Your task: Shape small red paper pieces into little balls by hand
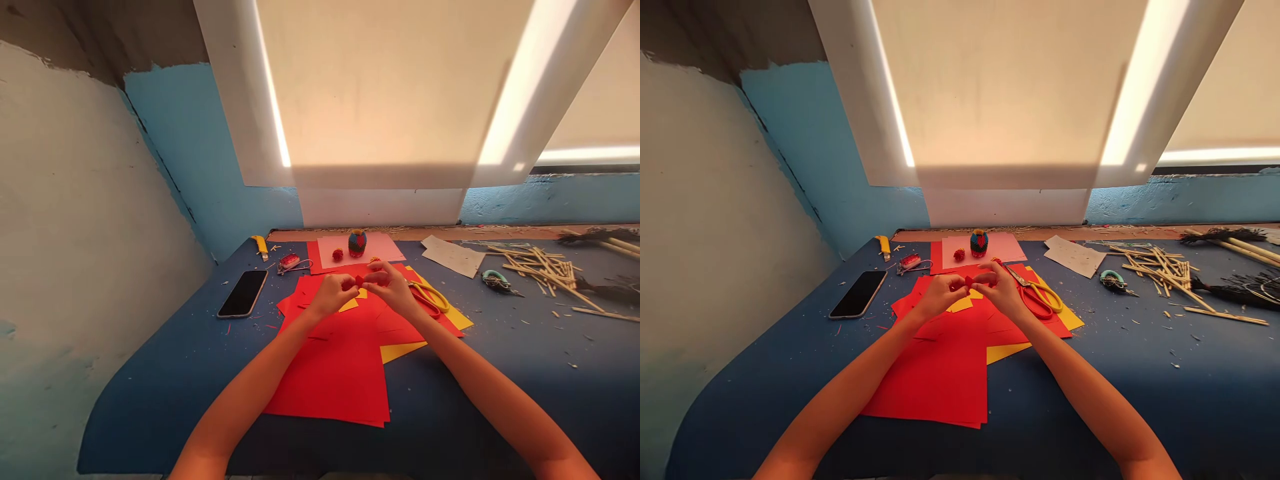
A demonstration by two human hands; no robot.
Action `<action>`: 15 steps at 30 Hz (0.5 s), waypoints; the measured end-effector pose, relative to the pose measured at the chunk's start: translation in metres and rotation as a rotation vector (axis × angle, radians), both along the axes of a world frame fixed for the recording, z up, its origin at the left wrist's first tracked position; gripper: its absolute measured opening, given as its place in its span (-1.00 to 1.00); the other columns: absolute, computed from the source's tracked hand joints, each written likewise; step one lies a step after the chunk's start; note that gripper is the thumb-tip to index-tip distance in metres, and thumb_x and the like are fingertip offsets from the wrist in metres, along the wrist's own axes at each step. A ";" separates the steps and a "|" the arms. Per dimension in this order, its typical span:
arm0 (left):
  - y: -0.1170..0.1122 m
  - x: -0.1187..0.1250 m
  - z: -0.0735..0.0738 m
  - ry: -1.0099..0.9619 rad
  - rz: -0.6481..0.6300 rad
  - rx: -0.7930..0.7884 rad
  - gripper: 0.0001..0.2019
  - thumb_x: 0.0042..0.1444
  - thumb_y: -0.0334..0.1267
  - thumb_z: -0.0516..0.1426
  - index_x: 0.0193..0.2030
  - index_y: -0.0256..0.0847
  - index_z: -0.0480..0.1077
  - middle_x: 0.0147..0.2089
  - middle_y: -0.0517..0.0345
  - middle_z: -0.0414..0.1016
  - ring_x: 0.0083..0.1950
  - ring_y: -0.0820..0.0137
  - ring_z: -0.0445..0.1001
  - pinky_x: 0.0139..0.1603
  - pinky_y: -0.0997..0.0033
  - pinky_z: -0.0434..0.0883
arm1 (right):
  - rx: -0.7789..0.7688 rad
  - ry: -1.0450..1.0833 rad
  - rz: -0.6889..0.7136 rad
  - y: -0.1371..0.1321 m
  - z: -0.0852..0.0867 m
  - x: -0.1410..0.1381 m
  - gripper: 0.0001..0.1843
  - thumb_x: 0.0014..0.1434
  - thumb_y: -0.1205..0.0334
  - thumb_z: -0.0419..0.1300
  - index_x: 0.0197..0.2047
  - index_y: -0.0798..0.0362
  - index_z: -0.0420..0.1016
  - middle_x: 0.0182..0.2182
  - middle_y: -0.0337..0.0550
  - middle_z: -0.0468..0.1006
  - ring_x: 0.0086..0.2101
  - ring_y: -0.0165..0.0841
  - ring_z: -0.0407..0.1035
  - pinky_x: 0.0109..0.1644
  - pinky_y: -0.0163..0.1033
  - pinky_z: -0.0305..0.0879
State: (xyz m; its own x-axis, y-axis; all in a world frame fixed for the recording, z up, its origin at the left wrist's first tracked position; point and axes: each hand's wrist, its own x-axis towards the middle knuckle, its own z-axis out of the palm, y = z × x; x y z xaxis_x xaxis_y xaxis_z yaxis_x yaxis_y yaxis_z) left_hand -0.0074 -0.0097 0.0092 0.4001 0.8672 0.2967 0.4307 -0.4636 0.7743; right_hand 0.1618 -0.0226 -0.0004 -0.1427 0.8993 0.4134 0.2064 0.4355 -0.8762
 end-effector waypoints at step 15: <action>0.006 -0.008 0.004 -0.392 -0.163 -0.472 -0.72 -0.10 -0.12 0.24 -0.33 -0.29 0.42 -0.26 0.03 0.50 -0.23 0.41 0.48 -0.26 0.47 0.41 | 0.600 -0.433 -0.116 0.000 0.006 0.013 -0.89 0.15 0.25 0.11 -0.30 -0.05 0.47 -0.25 -0.12 0.56 -0.13 -0.25 0.41 -0.03 -0.07 0.26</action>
